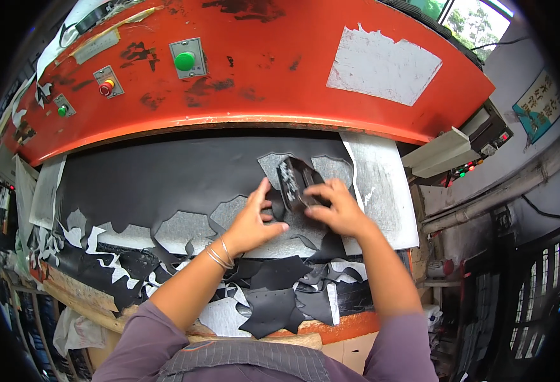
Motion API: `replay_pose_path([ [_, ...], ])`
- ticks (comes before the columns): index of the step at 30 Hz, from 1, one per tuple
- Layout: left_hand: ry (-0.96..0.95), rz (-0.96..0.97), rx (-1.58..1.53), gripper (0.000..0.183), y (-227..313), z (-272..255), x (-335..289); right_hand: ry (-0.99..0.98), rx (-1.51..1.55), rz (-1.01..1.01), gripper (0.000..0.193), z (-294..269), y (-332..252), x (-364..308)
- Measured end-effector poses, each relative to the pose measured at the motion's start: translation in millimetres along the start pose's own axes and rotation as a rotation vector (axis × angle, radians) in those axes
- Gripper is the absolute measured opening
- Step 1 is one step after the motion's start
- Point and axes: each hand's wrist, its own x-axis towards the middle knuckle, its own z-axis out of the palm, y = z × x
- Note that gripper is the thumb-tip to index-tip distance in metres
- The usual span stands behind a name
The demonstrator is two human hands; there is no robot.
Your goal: Operating a hydraulic die-cutting press to cut shoe upper components from a sheet of synthetic material.
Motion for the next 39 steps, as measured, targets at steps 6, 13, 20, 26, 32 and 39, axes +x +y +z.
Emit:
replay_pose_path([
  [6, -0.234, 0.277, 0.207, 0.047, 14, 17, -6, -0.125, 0.235, 0.064, 0.054, 34, -49, -75],
  [13, -0.118, 0.036, -0.291, 0.066, 26, 7, -72, -0.315, -0.003, -0.052, 0.053, 35, -84, -72],
  [20, -0.091, -0.011, 0.060, 0.124, 49, -44, -132, -0.651, 0.022, -0.127, 0.057, 60, -102, -34],
  [26, 0.374, -0.213, -0.264, 0.023, 6, -54, -171, -0.663, 0.042, -0.271, 0.052, 83, -113, 1],
  [32, 0.288, -0.429, 0.259, 0.020, 16, -105, -189, -0.486, -0.184, -0.343, 0.045, 70, -99, 59],
  [39, 0.568, -0.064, 0.590, 0.053, 38, -141, -151, -0.400, -0.479, -0.166, 0.040, 69, -75, 126],
])
